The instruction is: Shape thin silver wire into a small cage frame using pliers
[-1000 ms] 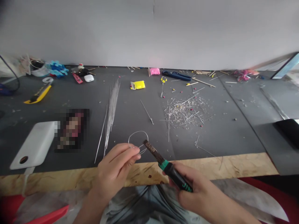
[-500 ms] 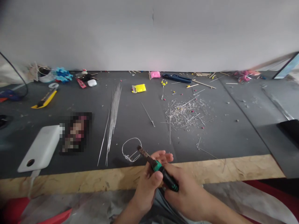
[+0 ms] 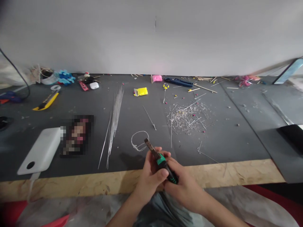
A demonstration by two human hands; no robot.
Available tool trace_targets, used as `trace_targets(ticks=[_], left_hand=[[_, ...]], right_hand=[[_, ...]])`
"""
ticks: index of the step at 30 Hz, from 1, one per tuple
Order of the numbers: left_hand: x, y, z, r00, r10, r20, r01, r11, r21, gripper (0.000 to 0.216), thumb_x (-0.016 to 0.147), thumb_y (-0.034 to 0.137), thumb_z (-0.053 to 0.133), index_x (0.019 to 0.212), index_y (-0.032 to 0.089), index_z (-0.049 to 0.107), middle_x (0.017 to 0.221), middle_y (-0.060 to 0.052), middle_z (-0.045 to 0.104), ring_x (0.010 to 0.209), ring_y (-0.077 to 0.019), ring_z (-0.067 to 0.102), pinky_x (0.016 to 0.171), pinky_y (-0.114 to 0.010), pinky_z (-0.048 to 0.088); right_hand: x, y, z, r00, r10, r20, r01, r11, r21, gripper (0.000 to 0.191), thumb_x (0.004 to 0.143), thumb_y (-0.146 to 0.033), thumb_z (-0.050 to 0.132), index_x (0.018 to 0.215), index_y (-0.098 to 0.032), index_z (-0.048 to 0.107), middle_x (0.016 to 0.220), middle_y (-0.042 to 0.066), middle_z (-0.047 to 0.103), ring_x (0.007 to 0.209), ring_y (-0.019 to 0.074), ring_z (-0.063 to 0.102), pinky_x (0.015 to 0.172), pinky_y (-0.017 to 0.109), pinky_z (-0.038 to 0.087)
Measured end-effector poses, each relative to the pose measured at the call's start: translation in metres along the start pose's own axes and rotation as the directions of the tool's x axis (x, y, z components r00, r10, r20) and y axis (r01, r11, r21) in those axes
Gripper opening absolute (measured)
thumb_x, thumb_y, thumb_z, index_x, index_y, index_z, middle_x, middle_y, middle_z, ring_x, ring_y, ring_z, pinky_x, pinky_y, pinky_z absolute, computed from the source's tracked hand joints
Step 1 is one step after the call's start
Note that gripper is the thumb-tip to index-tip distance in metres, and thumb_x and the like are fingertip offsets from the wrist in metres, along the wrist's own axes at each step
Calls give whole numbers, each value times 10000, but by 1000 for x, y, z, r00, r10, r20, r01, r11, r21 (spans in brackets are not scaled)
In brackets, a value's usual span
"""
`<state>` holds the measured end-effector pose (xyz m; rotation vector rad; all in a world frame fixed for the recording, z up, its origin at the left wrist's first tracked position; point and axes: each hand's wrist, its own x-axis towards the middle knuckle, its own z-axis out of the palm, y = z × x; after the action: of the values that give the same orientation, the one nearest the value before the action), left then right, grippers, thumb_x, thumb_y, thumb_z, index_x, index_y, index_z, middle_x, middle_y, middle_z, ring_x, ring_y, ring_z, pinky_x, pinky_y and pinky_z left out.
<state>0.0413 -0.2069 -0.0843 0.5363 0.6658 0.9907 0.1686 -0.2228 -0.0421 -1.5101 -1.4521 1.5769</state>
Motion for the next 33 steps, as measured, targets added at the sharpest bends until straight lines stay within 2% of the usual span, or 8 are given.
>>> trace_targets(ticks=[6, 11, 19, 22, 25, 27, 30, 33], left_hand=[[7, 13, -15, 894, 265, -361, -193, 956, 222, 334, 833, 501, 614, 982, 209, 551, 840, 4, 560, 768, -109, 538, 749, -235, 443], [17, 30, -17, 937, 221, -272, -91, 903, 419, 237, 874, 400, 571, 802, 175, 560, 678, 21, 528, 651, -101, 502, 627, -218, 432], [35, 59, -48, 951, 32, -309, 117, 885, 451, 281, 830, 423, 576, 738, 161, 531, 673, 0, 570, 544, -93, 529, 454, -199, 423], [30, 76, -66, 946, -52, -320, 225, 815, 534, 461, 750, 465, 676, 1060, 142, 565, 615, 6, 600, 425, -123, 519, 328, -202, 326], [21, 99, -83, 942, -2, -336, 276, 577, 769, 533, 813, 539, 568, 1216, 193, 525, 641, 24, 599, 433, -115, 507, 369, -209, 335], [17, 117, -95, 916, 197, -350, 249, 403, 880, 439, 832, 530, 538, 1096, 186, 604, 647, 13, 600, 517, -132, 547, 499, -244, 421], [18, 140, -117, 812, 484, -326, 299, 136, 945, 386, 829, 481, 542, 1041, 172, 636, 790, -36, 658, 706, -185, 610, 668, -290, 458], [25, 150, -132, 843, 463, -274, 330, -43, 943, 386, 829, 450, 535, 1065, 162, 635, 867, -56, 667, 743, -199, 616, 703, -297, 459]], right_hand=[[-1, 2, -7, 996, -25, -89, 8, 982, -188, 121, 766, -96, 499, 823, -194, 544, 950, 32, 565, 860, 183, 549, 771, 289, 443], [0, 9, -6, 996, -19, -84, -1, 974, -225, 124, 794, -138, 499, 872, -191, 579, 973, 45, 573, 863, 193, 557, 773, 301, 443], [-7, 17, -15, 990, 111, -89, -120, 987, -110, 357, 723, -127, 522, 1053, -205, 633, 968, 30, 662, 933, 239, 605, 828, 331, 460], [-11, 28, -23, 979, 163, -126, -169, 985, -43, 382, 731, -182, 559, 1102, -200, 643, 982, 43, 693, 964, 273, 616, 835, 358, 468], [-13, 38, -31, 956, 231, -179, -228, 973, 39, 380, 758, -266, 598, 1129, -205, 647, 980, 57, 714, 1024, 304, 614, 879, 391, 459], [-12, 43, -35, 940, 264, -217, -251, 964, 88, 370, 764, -321, 623, 1117, -217, 654, 1022, 66, 720, 1060, 312, 606, 910, 396, 446], [-9, 47, -38, 925, 289, -248, -257, 954, 154, 367, 766, -382, 648, 1104, -239, 659, 1058, 62, 723, 1104, 307, 591, 948, 386, 425], [-5, 51, -38, 926, 288, -245, -232, 945, 231, 362, 769, -407, 659, 1095, -251, 662, 1049, 48, 728, 1108, 292, 594, 962, 370, 420]])
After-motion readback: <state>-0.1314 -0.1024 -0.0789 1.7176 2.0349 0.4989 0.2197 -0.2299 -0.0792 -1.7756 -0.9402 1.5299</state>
